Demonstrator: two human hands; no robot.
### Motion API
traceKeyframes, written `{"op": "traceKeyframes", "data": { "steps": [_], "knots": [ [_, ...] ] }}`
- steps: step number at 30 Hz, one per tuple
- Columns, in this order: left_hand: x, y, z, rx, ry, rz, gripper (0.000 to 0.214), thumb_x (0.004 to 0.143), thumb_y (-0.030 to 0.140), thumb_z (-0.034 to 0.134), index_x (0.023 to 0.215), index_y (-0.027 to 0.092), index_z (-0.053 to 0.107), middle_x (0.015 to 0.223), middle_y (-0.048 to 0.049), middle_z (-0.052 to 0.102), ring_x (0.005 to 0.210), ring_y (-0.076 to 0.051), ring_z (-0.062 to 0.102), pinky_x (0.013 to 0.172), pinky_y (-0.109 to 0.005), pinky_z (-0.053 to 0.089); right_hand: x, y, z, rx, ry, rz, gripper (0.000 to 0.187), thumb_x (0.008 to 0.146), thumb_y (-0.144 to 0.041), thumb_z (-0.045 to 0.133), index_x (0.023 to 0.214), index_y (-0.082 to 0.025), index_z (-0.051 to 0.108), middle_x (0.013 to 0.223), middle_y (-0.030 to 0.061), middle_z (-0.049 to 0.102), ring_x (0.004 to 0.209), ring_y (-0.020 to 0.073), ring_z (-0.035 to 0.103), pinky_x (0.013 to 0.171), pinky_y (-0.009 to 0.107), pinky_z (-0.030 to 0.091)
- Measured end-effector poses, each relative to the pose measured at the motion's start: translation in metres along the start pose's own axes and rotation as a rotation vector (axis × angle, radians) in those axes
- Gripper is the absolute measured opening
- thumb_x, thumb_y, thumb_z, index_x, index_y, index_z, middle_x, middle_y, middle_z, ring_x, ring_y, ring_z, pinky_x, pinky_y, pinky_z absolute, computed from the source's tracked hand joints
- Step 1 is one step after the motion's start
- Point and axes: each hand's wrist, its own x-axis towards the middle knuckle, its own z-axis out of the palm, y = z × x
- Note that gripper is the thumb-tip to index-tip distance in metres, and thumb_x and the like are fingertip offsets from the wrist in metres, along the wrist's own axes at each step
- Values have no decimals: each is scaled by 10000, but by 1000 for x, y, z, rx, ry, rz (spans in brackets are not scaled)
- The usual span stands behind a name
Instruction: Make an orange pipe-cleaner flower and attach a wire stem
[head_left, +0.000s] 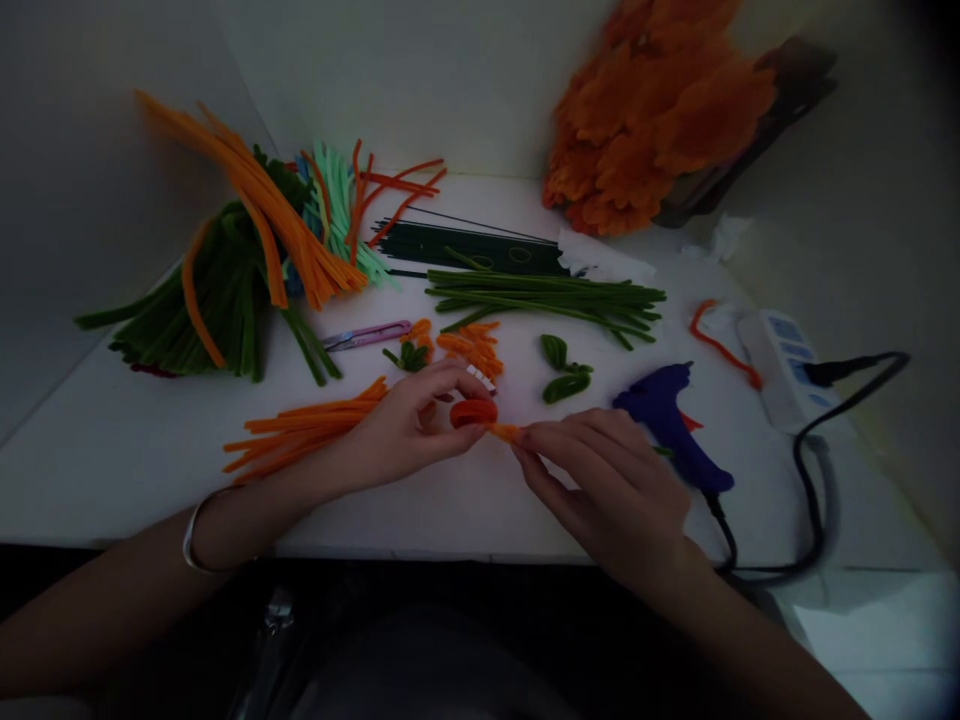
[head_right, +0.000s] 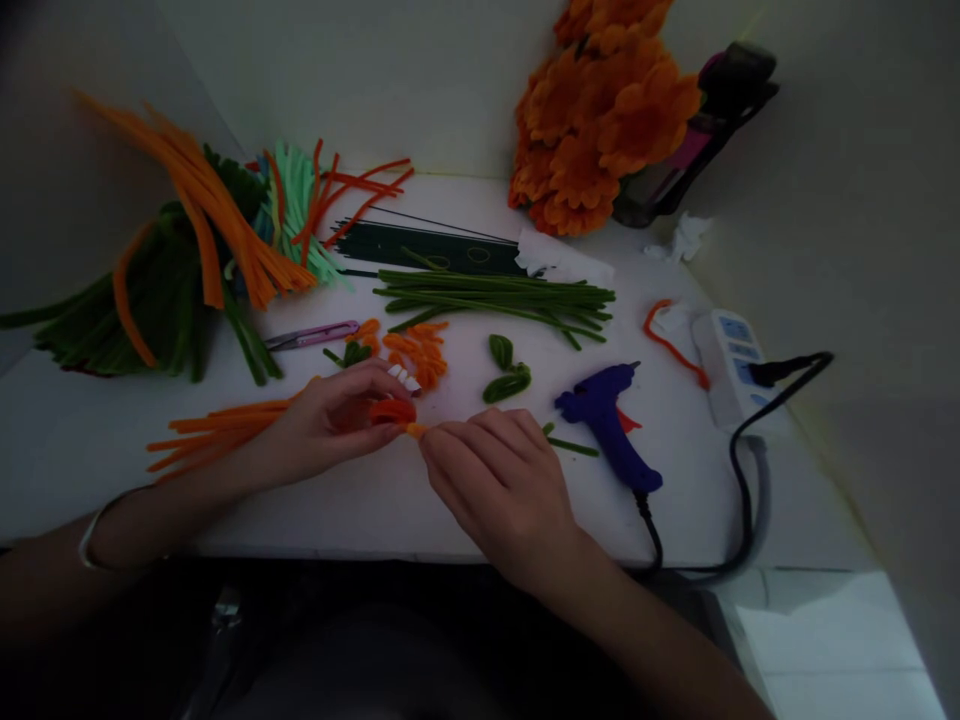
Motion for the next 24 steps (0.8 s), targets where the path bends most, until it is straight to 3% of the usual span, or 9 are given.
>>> {"op": "traceKeyframes", "data": {
  "steps": [13,24],
  "knots": [
    [0,1,2,-213,-54,-93,84,830,190,622,896,139,617,863,-14,567,758,-99,566,659,-213,471,4,2,-2,148,-14,68,179,840,-64,649,922,-199,562,780,9,694,664,141,586,635,313,459],
    [-1,-1,2,-360,-154,-250,127,831,241,633,909,146,602,903,-23,552,798,-96,545,662,-187,468,7,5,-6,388,-122,354,129,814,-102,673,882,-205,636,794,-14,685,606,91,566,536,216,450]
  ]
}}
